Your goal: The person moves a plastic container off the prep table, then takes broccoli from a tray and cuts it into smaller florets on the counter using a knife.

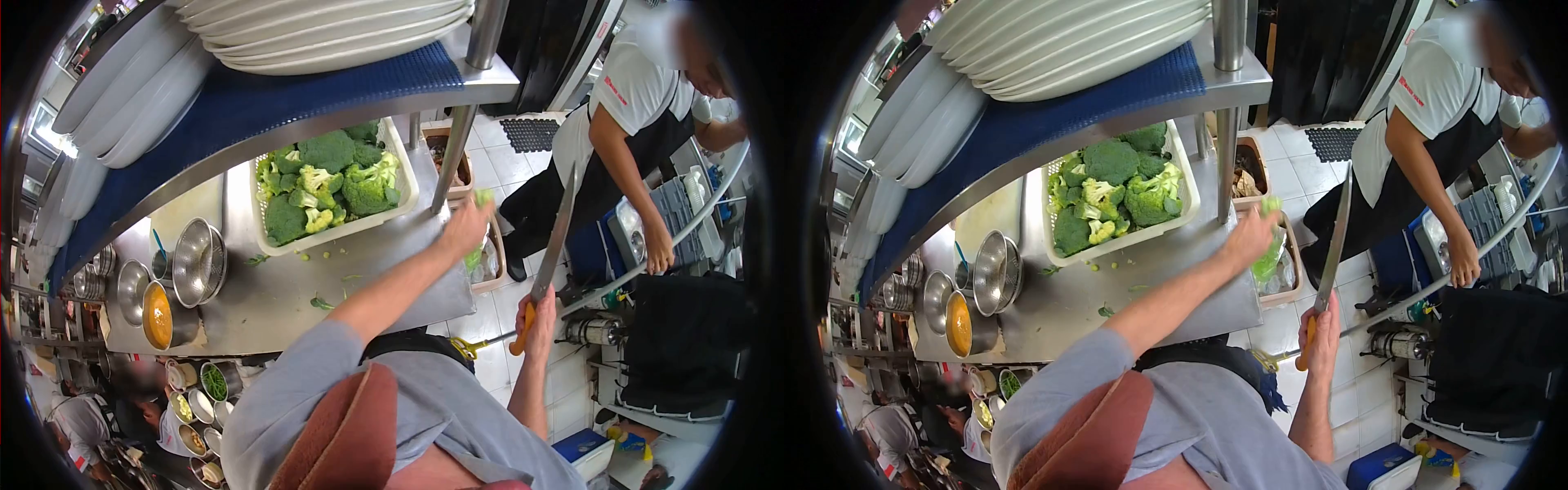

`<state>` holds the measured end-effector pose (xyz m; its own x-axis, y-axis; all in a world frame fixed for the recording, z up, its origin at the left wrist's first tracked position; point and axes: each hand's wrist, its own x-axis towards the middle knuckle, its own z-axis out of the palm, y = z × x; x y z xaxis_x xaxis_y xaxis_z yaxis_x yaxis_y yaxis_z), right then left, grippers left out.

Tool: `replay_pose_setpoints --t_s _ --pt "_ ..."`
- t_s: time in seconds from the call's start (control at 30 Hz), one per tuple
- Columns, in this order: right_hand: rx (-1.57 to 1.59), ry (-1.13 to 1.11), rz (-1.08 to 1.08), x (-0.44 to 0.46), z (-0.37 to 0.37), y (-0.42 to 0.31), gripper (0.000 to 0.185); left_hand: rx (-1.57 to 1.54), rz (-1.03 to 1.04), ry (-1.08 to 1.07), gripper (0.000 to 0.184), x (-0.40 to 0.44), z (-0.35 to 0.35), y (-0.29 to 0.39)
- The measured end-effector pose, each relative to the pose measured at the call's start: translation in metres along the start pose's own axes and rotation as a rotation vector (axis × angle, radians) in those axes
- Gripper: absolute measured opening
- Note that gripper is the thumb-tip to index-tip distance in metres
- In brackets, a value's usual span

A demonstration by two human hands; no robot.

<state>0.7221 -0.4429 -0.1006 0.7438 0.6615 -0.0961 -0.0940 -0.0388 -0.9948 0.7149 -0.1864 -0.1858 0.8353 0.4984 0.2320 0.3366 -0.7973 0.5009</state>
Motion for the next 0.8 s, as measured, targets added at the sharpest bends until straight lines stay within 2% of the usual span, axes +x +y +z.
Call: replay_pose_setpoints --t_s 0.03,0.1,0.17,0.2,0.27,0.33,0.4,0.43,0.5,0.53,0.6,0.63,0.7,0.73,0.8 --pt "0.018 0.016 -0.020 0.000 -0.004 0.003 0.071 0.027 -0.030 0.158 0.062 0.016 -0.003 -0.005" --pt "0.030 0.017 -0.035 0.004 -0.012 0.012 0.068 -0.041 -0.026 0.071 0.062 0.018 -0.015 -0.001" --pt "0.073 0.051 0.023 0.001 -0.016 0.024 0.065 -0.120 -0.007 -0.318 0.062 -0.017 -0.061 0.026" --pt "0.095 0.036 0.060 0.001 -0.014 0.026 0.065 -0.127 0.184 -0.322 0.052 -0.047 -0.044 0.016" --pt "0.038 -0.003 0.090 0.004 -0.020 0.043 0.066 -0.467 0.352 -0.534 0.036 -0.098 -0.084 0.001" --pt "-0.003 -0.098 0.104 0.010 -0.014 0.045 0.066 -0.649 0.141 -0.402 0.023 -0.130 -0.136 -0.021" --pt "-0.058 -0.174 0.116 0.014 -0.001 0.037 0.064 -0.208 -0.207 0.297 0.029 -0.156 -0.205 -0.041" --pt "-0.052 -0.209 0.118 0.019 0.006 0.034 0.064 -0.032 -0.466 0.407 0.044 -0.164 -0.239 -0.064" --pt "-0.095 -0.352 0.130 0.023 0.020 0.032 0.064 0.370 -0.567 0.367 0.064 -0.184 -0.268 -0.130" --pt "-0.087 -0.371 0.157 0.023 0.030 0.029 0.064 0.378 -0.575 0.372 0.064 -0.183 -0.276 -0.147" --pt "-0.105 -0.441 0.139 0.027 0.043 0.026 0.064 0.004 -0.628 0.022 0.083 -0.176 -0.286 -0.171" --pt "-0.122 -0.500 0.121 0.028 0.050 0.024 0.064 0.004 -0.619 0.023 0.083 -0.170 -0.292 -0.180" --pt "-0.142 -0.529 0.119 0.026 0.061 0.019 0.065 0.049 -0.618 -0.193 0.096 -0.163 -0.297 -0.191" --pt "-0.149 -0.542 0.114 0.024 0.069 0.018 0.065 0.047 -0.607 -0.194 0.096 -0.160 -0.293 -0.192" --pt "-0.176 -0.538 0.113 0.016 0.084 0.016 0.064 0.265 -0.730 -0.313 0.103 -0.146 -0.285 -0.188"
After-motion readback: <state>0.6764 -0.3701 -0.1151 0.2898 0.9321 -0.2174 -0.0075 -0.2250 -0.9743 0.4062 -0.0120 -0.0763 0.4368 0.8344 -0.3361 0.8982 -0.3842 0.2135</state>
